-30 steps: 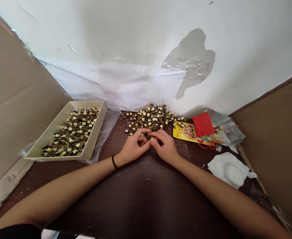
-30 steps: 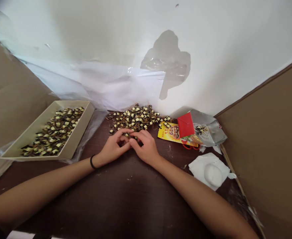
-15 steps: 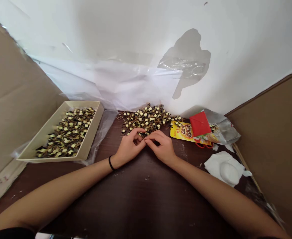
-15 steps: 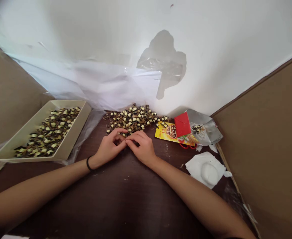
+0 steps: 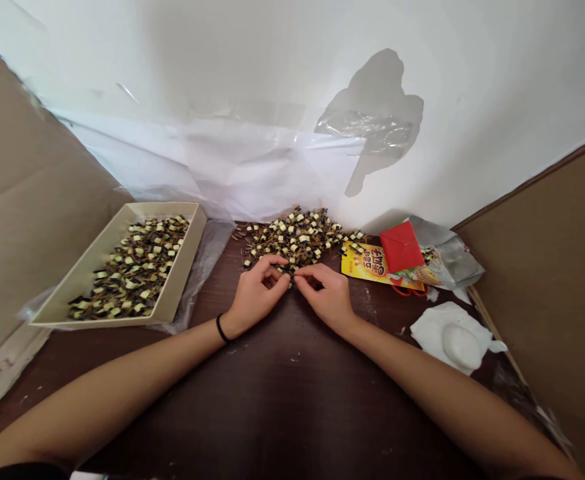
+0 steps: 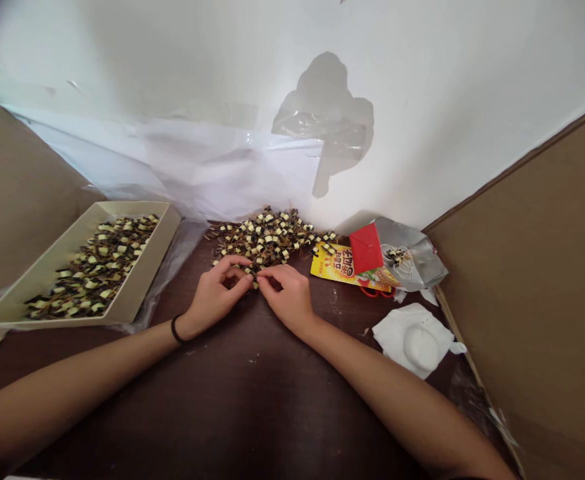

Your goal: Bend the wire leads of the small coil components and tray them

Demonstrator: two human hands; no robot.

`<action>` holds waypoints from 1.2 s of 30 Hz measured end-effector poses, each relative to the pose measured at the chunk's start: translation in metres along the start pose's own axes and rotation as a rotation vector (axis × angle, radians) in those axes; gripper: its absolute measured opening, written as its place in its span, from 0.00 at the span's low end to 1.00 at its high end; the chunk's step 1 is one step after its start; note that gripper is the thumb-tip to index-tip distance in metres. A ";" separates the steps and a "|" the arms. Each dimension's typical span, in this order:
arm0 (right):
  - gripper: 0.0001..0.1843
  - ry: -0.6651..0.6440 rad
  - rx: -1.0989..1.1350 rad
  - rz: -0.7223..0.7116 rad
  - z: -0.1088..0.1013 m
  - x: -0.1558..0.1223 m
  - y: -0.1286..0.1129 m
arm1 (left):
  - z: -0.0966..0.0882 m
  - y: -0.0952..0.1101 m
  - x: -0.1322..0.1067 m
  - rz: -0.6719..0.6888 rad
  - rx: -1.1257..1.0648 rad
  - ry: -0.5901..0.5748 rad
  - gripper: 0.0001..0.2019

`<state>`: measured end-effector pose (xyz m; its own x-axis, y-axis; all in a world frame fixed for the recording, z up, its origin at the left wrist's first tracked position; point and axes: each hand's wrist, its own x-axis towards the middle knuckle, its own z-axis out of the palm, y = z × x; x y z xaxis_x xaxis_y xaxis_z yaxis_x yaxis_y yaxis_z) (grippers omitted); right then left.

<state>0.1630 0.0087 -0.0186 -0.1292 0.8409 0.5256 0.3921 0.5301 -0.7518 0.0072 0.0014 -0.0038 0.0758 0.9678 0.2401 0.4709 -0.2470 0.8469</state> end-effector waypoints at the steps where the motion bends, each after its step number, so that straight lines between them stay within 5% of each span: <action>1: 0.05 -0.007 -0.001 0.012 0.000 0.000 0.000 | 0.000 0.000 0.000 0.003 0.002 -0.002 0.10; 18: 0.07 -0.132 0.032 0.049 0.001 0.001 0.002 | 0.001 0.001 0.001 -0.022 0.062 -0.032 0.09; 36: 0.06 -0.271 0.270 0.264 0.000 0.006 0.009 | -0.001 -0.004 0.004 -0.119 -0.219 -0.120 0.11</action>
<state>0.1655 0.0188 -0.0219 -0.3047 0.9298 0.2066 0.1965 0.2736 -0.9416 0.0042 0.0065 -0.0059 0.1413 0.9863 0.0854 0.2824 -0.1228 0.9514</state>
